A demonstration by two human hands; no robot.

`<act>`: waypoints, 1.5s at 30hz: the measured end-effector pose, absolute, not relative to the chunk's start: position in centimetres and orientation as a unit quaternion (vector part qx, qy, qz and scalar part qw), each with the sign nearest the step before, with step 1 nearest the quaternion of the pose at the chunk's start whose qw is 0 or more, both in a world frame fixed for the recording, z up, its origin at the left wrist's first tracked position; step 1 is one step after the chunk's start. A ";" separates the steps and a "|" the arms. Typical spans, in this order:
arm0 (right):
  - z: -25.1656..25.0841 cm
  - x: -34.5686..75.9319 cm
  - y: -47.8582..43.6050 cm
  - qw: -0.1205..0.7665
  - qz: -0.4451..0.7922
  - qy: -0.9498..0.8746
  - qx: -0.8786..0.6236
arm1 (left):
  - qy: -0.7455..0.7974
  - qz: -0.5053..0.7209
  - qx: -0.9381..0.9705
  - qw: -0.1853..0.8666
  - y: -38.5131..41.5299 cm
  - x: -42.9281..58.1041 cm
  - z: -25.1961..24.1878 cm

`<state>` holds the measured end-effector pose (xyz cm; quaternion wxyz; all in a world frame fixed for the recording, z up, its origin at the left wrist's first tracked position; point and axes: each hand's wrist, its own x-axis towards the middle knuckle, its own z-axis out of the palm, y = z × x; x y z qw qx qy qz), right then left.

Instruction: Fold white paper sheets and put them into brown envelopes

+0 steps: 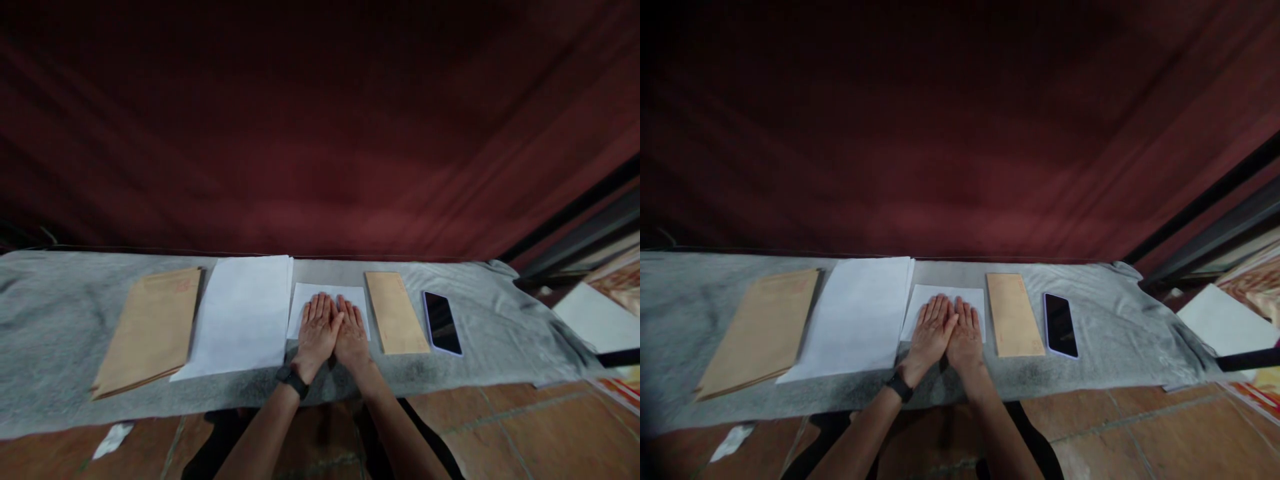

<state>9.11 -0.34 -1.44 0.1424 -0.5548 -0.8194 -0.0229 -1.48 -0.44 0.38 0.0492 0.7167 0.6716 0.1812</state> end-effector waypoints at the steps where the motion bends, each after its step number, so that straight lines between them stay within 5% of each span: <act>1: -1.4 9.2 -0.2 0.143 -0.022 -0.821 -0.553 | 0.675 0.178 0.715 0.047 -0.4 -1.5 0.4; 27: -2.0 10.8 1.7 0.166 -0.027 -0.787 -0.594 | 0.649 0.096 0.754 0.035 -3.8 -3.9 0.0; 45: -1.2 4.9 9.3 0.287 0.083 -0.798 -0.524 | 0.650 0.127 0.746 0.060 -4.5 -2.5 0.5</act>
